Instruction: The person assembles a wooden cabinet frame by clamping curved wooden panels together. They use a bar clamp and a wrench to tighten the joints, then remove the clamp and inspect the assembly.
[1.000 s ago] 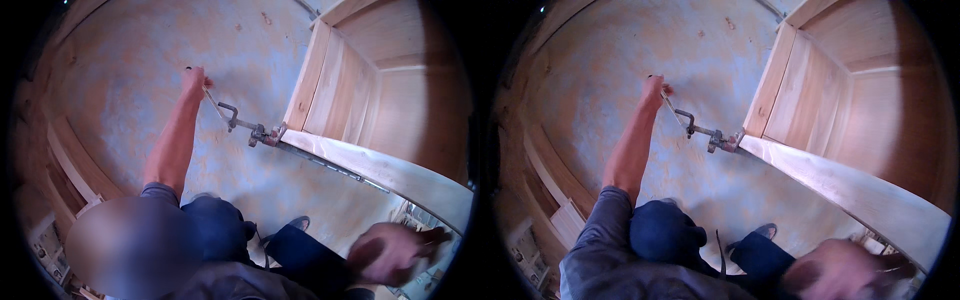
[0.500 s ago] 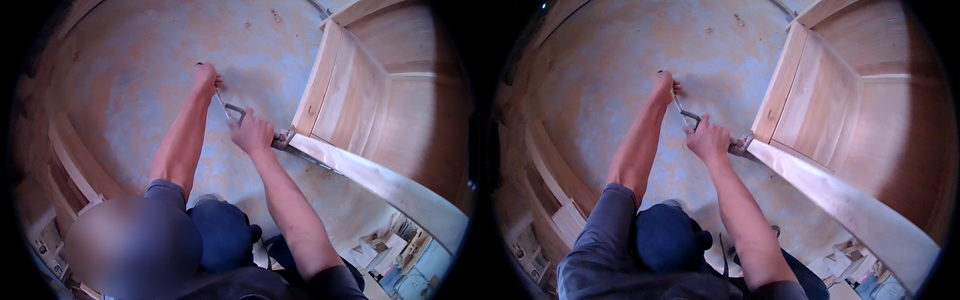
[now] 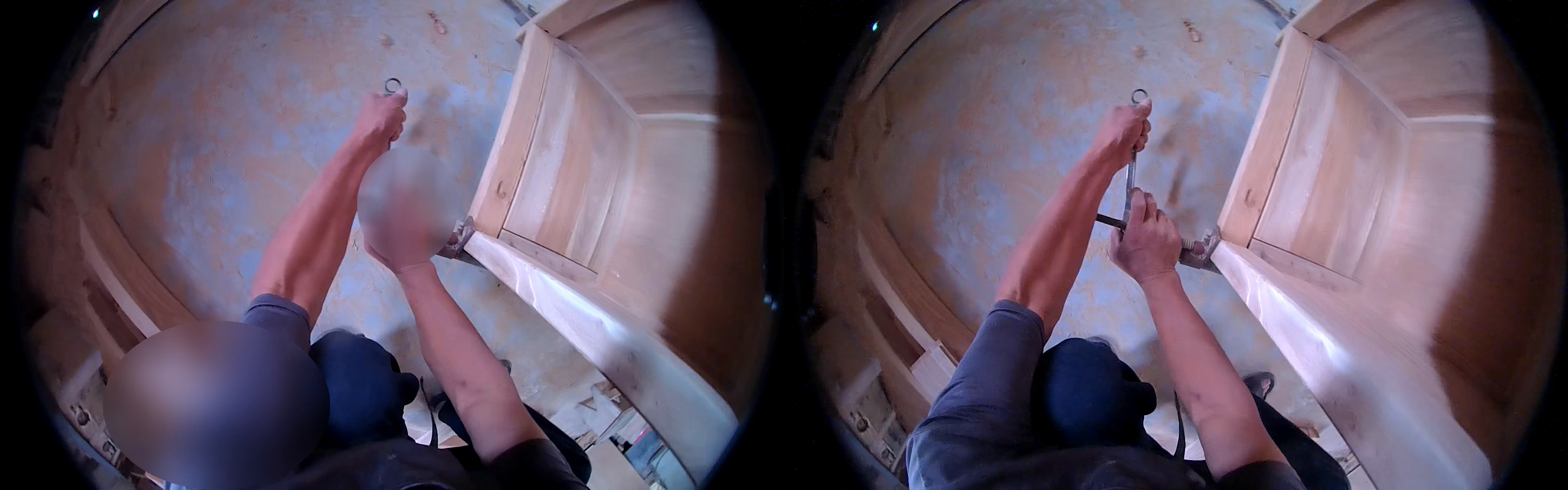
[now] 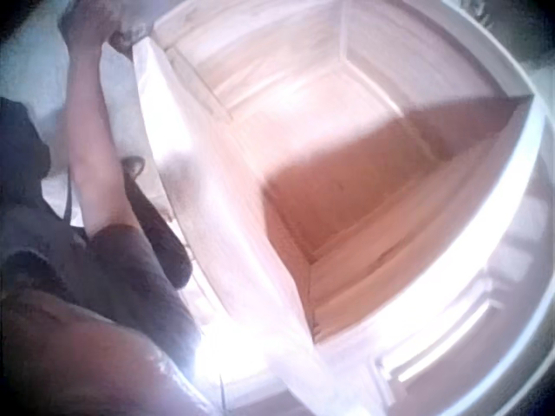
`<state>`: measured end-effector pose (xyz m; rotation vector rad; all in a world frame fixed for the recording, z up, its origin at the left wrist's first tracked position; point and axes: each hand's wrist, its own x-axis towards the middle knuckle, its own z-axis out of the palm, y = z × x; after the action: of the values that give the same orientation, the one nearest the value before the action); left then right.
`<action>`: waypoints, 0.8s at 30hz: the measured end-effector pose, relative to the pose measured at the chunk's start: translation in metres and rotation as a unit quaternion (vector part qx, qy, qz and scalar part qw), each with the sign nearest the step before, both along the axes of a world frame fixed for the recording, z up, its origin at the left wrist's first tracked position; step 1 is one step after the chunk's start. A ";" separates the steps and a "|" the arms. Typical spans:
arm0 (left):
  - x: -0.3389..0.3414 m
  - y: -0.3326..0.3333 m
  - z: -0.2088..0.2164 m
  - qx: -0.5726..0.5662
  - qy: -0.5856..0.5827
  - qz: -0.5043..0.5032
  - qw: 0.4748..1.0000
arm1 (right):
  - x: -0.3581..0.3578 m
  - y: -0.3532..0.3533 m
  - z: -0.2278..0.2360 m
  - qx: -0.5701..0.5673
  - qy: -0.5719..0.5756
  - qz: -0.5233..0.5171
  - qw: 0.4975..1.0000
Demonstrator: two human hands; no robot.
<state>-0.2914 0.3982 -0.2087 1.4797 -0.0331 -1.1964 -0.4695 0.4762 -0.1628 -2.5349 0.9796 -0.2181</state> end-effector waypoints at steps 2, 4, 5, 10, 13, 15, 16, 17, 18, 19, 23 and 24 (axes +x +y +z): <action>-0.003 -0.006 -0.002 0.032 -0.029 0.008 0.999 | -0.002 0.003 -0.007 -0.032 -0.029 -0.012 0.999; -0.003 -0.007 -0.019 0.038 -0.058 0.032 0.997 | 0.004 0.005 -0.018 -0.040 -0.012 -0.004 0.999; -0.013 -0.008 -0.010 0.013 -0.051 0.038 0.998 | 0.000 0.001 -0.024 -0.047 -0.004 -0.011 0.999; -0.016 0.047 0.079 -0.201 -0.054 0.043 0.977 | 0.002 0.007 -0.020 -0.007 0.009 0.022 1.000; -0.042 0.081 0.120 -0.189 -0.160 0.017 0.969 | -0.008 0.002 -0.023 0.015 -0.083 0.035 0.996; -0.058 0.106 0.134 -0.204 -0.185 0.026 0.961 | -0.014 -0.005 -0.031 0.016 -0.094 0.075 0.993; -0.066 0.118 0.137 -0.212 -0.194 0.029 0.957 | -0.019 -0.013 -0.035 0.012 -0.107 0.096 0.990; -0.070 0.138 0.136 -0.235 -0.199 0.021 0.951 | -0.027 -0.005 -0.031 0.019 -0.102 0.102 0.989; -0.073 0.157 0.134 -0.259 -0.203 0.012 0.944 | -0.035 0.003 -0.022 0.025 -0.097 0.107 0.989; -0.079 0.178 0.132 -0.283 -0.207 0.002 0.937 | -0.044 0.011 -0.013 0.028 -0.092 0.112 0.989; -0.126 0.286 0.097 -0.311 -0.287 -0.111 0.899 | -0.126 0.046 0.012 0.050 -0.077 -0.034 0.995; -0.127 0.303 0.088 -0.336 -0.304 -0.150 0.879 | -0.139 0.056 0.009 0.108 -0.050 -0.092 0.989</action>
<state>-0.4185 0.7010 -0.1202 1.1736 -1.0395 -0.7733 -0.6084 0.5317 -0.1536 -2.2188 1.1321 -0.2744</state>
